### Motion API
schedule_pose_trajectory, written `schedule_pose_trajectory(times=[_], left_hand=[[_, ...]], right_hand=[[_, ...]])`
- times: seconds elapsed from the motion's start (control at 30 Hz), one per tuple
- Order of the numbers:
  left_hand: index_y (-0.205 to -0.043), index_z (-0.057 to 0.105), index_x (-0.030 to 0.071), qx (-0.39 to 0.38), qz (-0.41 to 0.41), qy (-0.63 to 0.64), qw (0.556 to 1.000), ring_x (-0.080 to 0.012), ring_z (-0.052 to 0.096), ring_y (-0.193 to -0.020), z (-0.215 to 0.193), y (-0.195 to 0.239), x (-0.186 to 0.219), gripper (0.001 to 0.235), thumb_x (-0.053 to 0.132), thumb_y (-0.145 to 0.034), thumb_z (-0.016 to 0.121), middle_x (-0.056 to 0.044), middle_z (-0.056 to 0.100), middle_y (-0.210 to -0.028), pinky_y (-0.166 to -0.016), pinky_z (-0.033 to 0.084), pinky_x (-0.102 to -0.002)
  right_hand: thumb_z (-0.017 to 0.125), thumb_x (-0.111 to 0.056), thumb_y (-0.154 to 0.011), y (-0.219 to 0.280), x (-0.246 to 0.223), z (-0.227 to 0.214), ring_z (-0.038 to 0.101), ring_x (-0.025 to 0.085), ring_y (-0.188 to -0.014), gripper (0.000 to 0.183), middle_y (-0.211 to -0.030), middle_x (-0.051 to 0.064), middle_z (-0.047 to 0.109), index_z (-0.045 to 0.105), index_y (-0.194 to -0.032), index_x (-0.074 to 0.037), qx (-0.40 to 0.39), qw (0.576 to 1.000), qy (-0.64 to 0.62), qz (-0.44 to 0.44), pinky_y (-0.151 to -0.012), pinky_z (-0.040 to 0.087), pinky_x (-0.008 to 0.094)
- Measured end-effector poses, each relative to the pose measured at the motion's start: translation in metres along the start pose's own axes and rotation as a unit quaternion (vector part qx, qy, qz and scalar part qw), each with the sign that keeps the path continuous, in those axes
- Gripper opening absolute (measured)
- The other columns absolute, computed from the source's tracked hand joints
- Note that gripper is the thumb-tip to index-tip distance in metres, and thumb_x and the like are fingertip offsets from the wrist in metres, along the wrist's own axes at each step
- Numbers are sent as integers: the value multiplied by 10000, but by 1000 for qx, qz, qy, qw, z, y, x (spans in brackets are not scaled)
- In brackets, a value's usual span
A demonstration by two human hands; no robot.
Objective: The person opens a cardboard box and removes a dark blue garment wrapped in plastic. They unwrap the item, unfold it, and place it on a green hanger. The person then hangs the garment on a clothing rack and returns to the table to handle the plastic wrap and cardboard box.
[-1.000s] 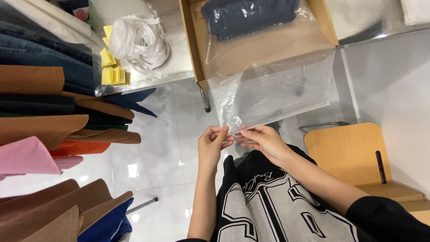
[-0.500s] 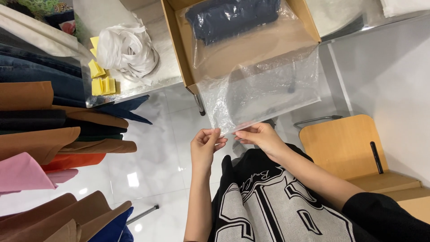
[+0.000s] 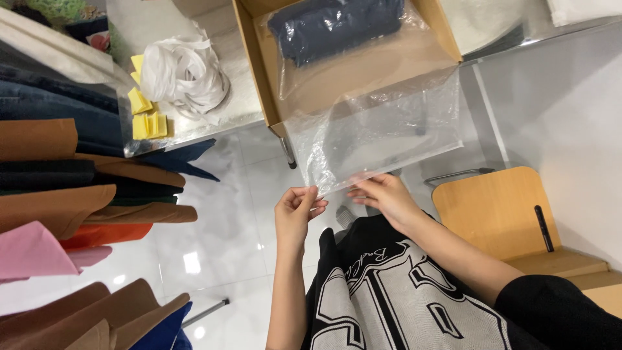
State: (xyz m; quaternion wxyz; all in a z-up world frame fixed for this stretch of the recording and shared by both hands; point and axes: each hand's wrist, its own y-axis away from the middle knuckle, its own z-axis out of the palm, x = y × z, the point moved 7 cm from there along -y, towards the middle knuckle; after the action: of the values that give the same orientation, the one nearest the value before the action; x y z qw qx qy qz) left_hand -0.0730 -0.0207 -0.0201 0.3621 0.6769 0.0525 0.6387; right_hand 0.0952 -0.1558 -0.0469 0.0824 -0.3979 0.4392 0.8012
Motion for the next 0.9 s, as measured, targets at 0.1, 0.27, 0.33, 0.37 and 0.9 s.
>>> schedule_pose_trajectory(times=[0.1,0.27,0.33,0.37,0.9], left_hand=[[-1048,714,-80,2,2,-12,1000,-265,790,-799,1,3,5,234,136,-979,775,-219,749,-880,-775,692,-364],[-1215,634,-15,55,43,-93,993,-309,755,-868,3,4,9,372,111,-920,822,-244,737,-930,-754,695,-400],[-1334,571,20,87,87,-161,979,-332,722,-947,11,2,16,558,120,-874,870,-257,725,-980,-753,696,-416],[-1303,602,49,139,243,-270,921,-349,647,-1032,19,8,37,607,135,-804,937,-202,648,-1068,-876,600,-450],[-1212,645,217,-131,486,-524,687,-232,699,-973,157,-8,47,512,117,-767,879,0,698,-948,-844,562,-377]], right_hand=[[798,-185,-963,-23,5,-47,803,289,-916,320,-1041,189,787,690,-1167,36,59,996,-65,-20,-861,664,434],[770,-257,-1020,-28,-30,-125,800,227,-808,263,-927,107,760,633,-1089,-44,165,980,-84,-75,-779,684,379],[767,-272,-1035,-32,-38,-146,800,230,-794,278,-914,108,756,619,-1092,-44,188,975,-71,-93,-778,686,390],[783,-265,-1024,-32,-42,-150,803,240,-772,290,-893,125,758,618,-1086,-35,197,973,-59,-103,-755,691,388],[757,-130,-939,12,-83,-124,777,238,-637,156,-734,184,736,647,-906,-24,215,964,5,-153,-586,633,300]])
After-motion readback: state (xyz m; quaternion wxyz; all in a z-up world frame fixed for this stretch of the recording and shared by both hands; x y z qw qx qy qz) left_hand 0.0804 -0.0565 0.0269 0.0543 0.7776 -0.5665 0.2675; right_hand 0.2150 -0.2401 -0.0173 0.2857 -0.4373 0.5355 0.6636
